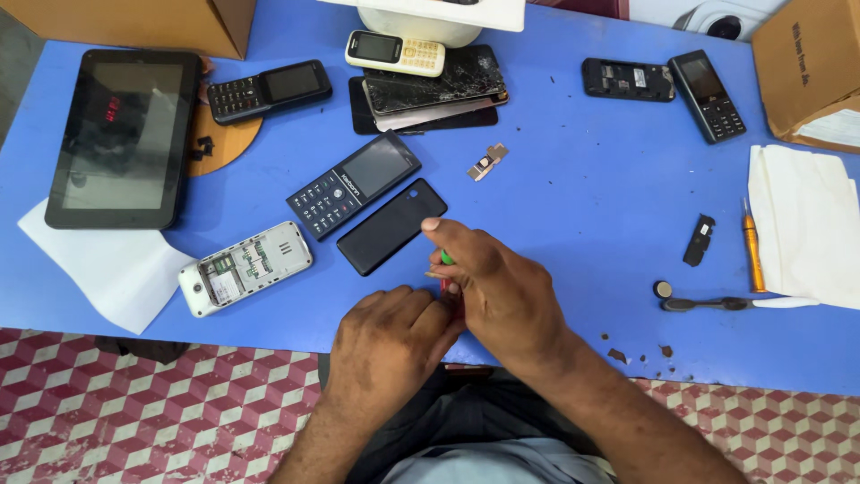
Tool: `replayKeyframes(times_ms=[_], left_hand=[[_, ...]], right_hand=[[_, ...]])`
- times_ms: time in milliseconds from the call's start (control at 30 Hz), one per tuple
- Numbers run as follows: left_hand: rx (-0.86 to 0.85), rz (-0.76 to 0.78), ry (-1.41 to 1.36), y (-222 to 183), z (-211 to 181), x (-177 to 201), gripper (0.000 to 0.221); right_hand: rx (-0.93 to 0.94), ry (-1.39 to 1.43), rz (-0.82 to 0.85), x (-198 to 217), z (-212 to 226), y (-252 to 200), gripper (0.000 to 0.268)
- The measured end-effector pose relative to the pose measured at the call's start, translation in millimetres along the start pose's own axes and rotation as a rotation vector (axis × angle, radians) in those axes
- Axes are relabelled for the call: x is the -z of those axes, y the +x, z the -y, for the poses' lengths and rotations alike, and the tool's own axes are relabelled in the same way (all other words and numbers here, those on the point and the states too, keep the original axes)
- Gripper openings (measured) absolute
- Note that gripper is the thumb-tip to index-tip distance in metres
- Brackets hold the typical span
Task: The person disassembles a red feature phone using a screwdriver and tweezers. They remove the back cover, unscrew internal components, and manipulate the circuit board while other disassembled phones remain on the table.
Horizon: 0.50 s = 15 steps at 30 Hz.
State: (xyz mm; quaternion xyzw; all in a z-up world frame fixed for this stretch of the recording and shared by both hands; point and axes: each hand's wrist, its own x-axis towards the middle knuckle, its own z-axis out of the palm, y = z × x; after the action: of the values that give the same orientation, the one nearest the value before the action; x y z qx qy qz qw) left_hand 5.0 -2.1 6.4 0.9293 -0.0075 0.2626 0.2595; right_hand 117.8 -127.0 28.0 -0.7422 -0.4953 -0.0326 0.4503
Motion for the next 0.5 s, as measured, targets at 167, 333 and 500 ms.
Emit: replayKeyframes(times_ms=[167,333,500], left_hand=[[0.011,0.002,0.010,0,0,-1,0.021],[-0.018,-0.019,0.035,0,-1,-4,0.022],[-0.015,0.002,0.059,1,-2,-1,0.023]], right_hand=[[0.017,-0.029,-0.057,-7,2,-10,0.056],[-0.162,0.025,-0.069,24,-7,5,0.064],[-0.272,0.350,-0.141,71,-16,28,0.056]])
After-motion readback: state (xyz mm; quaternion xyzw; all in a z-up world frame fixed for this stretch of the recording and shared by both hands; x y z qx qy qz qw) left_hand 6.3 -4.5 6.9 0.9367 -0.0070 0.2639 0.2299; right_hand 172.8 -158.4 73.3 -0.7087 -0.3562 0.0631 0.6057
